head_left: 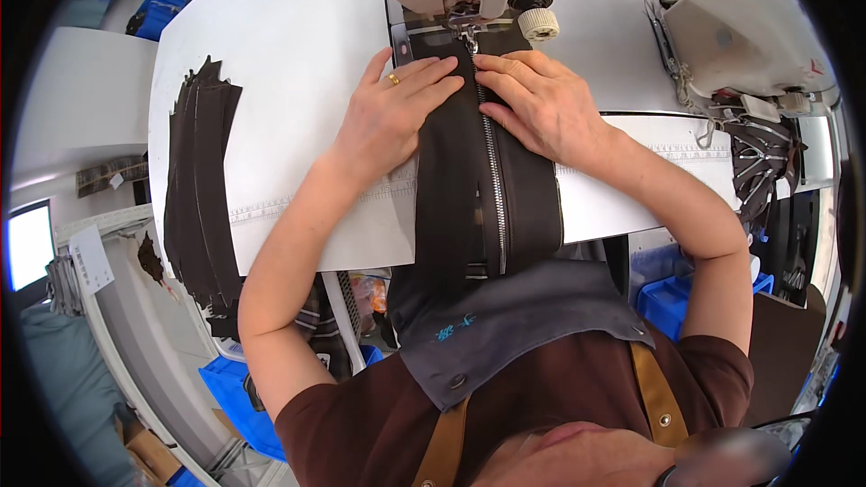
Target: The person sews zippers onto plaid fabric pieces using an industrial sewing machine. They align the zipper with the fabric edge, guide it under the presser foot, and stitch along the zipper teeth. After completing each piece, they cut the thread and place the finished item into a blue bin.
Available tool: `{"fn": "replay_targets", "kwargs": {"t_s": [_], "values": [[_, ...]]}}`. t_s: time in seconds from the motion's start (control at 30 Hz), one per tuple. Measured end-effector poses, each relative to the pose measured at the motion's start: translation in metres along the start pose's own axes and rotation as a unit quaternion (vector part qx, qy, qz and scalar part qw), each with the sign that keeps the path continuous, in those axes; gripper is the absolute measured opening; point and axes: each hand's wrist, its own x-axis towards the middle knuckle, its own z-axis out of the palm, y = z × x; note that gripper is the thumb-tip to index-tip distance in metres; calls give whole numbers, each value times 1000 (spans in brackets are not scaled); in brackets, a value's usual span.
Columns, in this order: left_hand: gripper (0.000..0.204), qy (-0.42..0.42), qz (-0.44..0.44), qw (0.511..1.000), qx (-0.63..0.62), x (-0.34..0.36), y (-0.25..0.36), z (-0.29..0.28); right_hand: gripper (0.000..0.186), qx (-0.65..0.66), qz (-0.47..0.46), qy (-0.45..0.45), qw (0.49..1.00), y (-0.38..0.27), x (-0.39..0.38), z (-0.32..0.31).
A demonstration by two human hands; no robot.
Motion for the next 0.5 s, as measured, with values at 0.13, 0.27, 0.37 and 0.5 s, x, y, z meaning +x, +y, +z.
{"fn": "replay_targets", "kwargs": {"t_s": [0.13,0.27,0.37,0.5], "values": [[35,-16,-15,1000,-14,11,-2,1,25,10,-13,-11,1000,4,0,-2],[37,17,-8,1000,2,12,-2,7,24,2,-12,-2,1000,4,1,-1],[35,15,-11,999,27,12,2,2,23,11,-12,2,1000,5,1,-1],[33,23,-21,999,14,14,0,5,23,11,-8,12,1000,4,1,0]]}}
